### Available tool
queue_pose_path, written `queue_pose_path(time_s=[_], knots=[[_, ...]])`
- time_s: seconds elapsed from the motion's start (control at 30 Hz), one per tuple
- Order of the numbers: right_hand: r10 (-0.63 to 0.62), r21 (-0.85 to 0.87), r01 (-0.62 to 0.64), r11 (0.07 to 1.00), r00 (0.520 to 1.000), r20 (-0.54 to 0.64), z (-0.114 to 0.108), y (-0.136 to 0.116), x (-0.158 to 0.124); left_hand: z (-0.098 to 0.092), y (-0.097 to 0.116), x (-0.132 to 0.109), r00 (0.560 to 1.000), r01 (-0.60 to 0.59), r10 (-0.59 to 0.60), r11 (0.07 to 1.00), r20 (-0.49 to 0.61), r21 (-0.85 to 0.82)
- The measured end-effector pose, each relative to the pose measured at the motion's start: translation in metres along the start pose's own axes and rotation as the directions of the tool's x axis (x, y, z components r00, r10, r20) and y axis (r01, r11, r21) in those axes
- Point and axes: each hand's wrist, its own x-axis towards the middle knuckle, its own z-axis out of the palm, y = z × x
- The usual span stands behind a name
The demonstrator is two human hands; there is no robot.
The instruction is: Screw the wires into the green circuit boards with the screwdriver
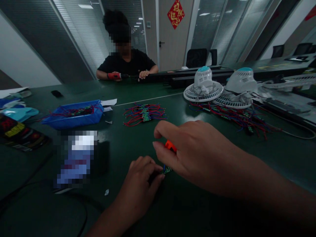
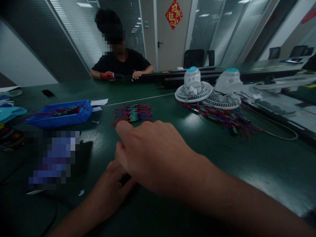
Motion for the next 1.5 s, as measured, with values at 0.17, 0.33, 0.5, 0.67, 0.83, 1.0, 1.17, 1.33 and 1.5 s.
queue_pose_path(time_s=[0.17, 0.33, 0.5, 0.67, 0.83, 1.0, 1.17, 1.33, 1.5], knots=[[0.015, 0.063, -0.017, 0.998, 1.000, 0.024, -0.0013, -0.0014, -0.0017, -0.0013, 0.0023, 0.0000, 1.000, 0.016, -0.016, 1.000, 0.004, 0.009], [0.008, 0.097, -0.008, 0.995, 1.000, 0.006, 0.0005, -0.0006, -0.0033, -0.0010, 0.0024, 0.0003, 1.000, 0.029, -0.029, 1.000, -0.008, -0.010], [0.026, 0.088, -0.030, 0.996, 0.999, 0.041, -0.0021, -0.0005, -0.0014, 0.0004, 0.0010, -0.0002, 1.000, 0.019, -0.019, 1.000, -0.012, -0.018], [0.044, 0.004, -0.045, 0.999, 0.999, 0.029, -0.0041, -0.0016, 0.0001, 0.0022, -0.0012, 0.0008, 0.999, 0.016, -0.017, 1.000, -0.027, -0.023], [0.010, -0.031, -0.010, 0.999, 1.000, -0.010, -0.0022, 0.0005, 0.0004, 0.0009, -0.0004, 0.0022, 1.000, 0.006, -0.006, 1.000, -0.009, -0.015], [0.007, 0.008, -0.007, 1.000, 1.000, 0.023, -0.0025, -0.0002, -0.0013, -0.0004, -0.0002, 0.0005, 1.000, -0.004, 0.004, 1.000, -0.004, -0.010], [0.014, 0.056, -0.017, 0.998, 0.999, 0.044, -0.0023, -0.0005, -0.0029, -0.0001, -0.0016, 0.0013, 1.000, -0.011, 0.011, 1.000, 0.001, -0.007], [0.001, 0.082, -0.004, 0.997, 1.000, 0.031, -0.0018, -0.0003, -0.0036, 0.0017, -0.0039, 0.0004, 1.000, -0.010, 0.010, 1.000, -0.009, -0.012], [0.011, 0.055, -0.013, 0.998, 0.999, 0.045, -0.0045, -0.0015, -0.0021, 0.0031, -0.0043, -0.0022, 0.999, 0.002, -0.003, 0.999, -0.038, -0.040]])
